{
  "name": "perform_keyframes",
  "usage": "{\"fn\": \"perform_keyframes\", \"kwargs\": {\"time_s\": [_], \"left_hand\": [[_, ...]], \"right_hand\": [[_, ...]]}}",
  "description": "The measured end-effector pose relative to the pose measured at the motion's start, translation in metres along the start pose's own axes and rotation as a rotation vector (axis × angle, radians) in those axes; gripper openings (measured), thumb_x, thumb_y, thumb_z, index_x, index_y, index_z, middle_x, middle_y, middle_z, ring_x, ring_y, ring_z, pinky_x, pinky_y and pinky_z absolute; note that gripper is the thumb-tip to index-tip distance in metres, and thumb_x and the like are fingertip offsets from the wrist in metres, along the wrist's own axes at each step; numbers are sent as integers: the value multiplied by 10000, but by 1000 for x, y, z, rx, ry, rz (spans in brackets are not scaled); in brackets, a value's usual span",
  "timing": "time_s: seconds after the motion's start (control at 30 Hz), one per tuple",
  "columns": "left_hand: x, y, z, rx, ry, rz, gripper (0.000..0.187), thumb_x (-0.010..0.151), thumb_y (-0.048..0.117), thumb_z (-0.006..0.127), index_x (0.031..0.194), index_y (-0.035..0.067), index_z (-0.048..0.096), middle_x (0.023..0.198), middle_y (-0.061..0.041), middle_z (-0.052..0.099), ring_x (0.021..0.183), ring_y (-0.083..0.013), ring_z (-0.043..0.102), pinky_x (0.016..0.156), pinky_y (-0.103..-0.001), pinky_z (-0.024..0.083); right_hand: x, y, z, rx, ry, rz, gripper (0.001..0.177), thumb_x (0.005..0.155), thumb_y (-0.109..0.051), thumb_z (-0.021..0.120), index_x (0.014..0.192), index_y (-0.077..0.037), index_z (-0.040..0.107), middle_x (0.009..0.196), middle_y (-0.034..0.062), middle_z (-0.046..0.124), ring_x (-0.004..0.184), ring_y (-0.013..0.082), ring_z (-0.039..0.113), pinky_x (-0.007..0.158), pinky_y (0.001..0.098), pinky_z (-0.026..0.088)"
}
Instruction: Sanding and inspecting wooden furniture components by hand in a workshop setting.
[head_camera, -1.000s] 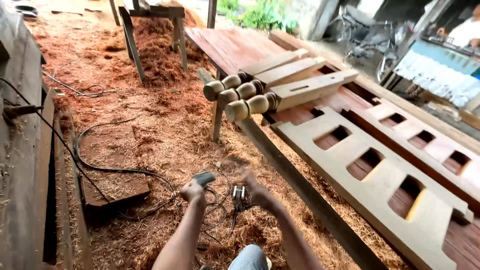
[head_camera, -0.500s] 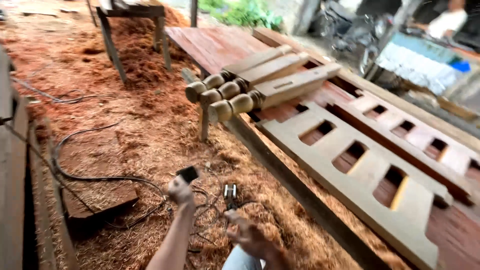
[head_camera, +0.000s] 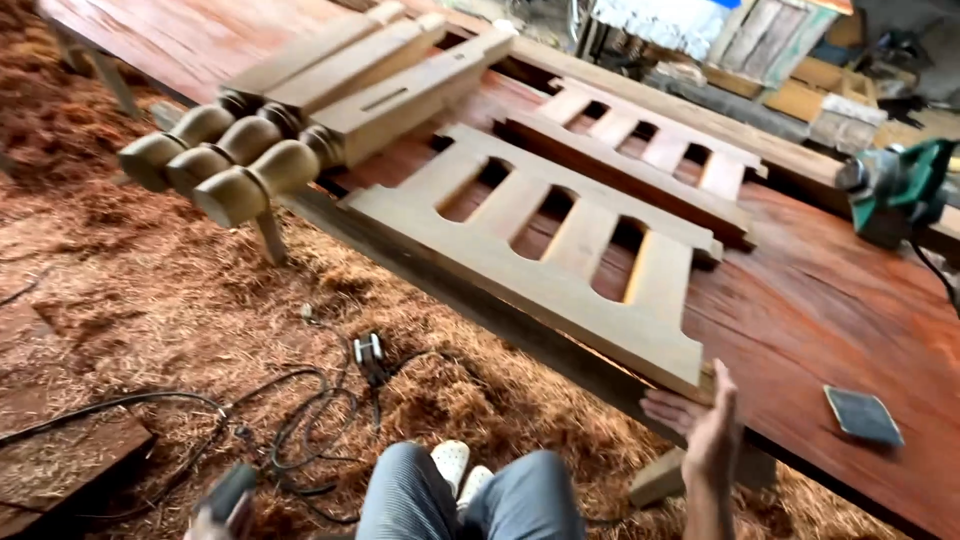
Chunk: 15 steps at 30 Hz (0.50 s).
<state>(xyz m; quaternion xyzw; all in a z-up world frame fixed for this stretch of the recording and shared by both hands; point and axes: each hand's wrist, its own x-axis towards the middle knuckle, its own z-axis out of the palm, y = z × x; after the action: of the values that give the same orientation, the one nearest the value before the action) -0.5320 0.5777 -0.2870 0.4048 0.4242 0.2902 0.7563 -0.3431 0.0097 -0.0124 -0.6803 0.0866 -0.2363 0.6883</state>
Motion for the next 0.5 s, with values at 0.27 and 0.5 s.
{"fn": "perform_keyframes", "kwargs": {"time_s": [0.27,0.5], "left_hand": [[-70,33,194,-41,-193,-74,319,1091,169,516,1272,-89,567,1182,-272,663,867,-326,736,795,-443,658],[-108,-14,236,-42,-286,-167,312,1069,170,502,1265,-68,557,1055,-216,674,826,-296,741,757,-438,666]], "right_hand": [[-3,-6,8,90,-161,224,682,1059,-398,239,1631,-144,-34,976,339,696,794,381,738,738,496,638],[3,-20,-14,135,-341,106,687,1045,-247,326,1633,-51,29,930,252,755,706,317,766,637,454,667]]}}
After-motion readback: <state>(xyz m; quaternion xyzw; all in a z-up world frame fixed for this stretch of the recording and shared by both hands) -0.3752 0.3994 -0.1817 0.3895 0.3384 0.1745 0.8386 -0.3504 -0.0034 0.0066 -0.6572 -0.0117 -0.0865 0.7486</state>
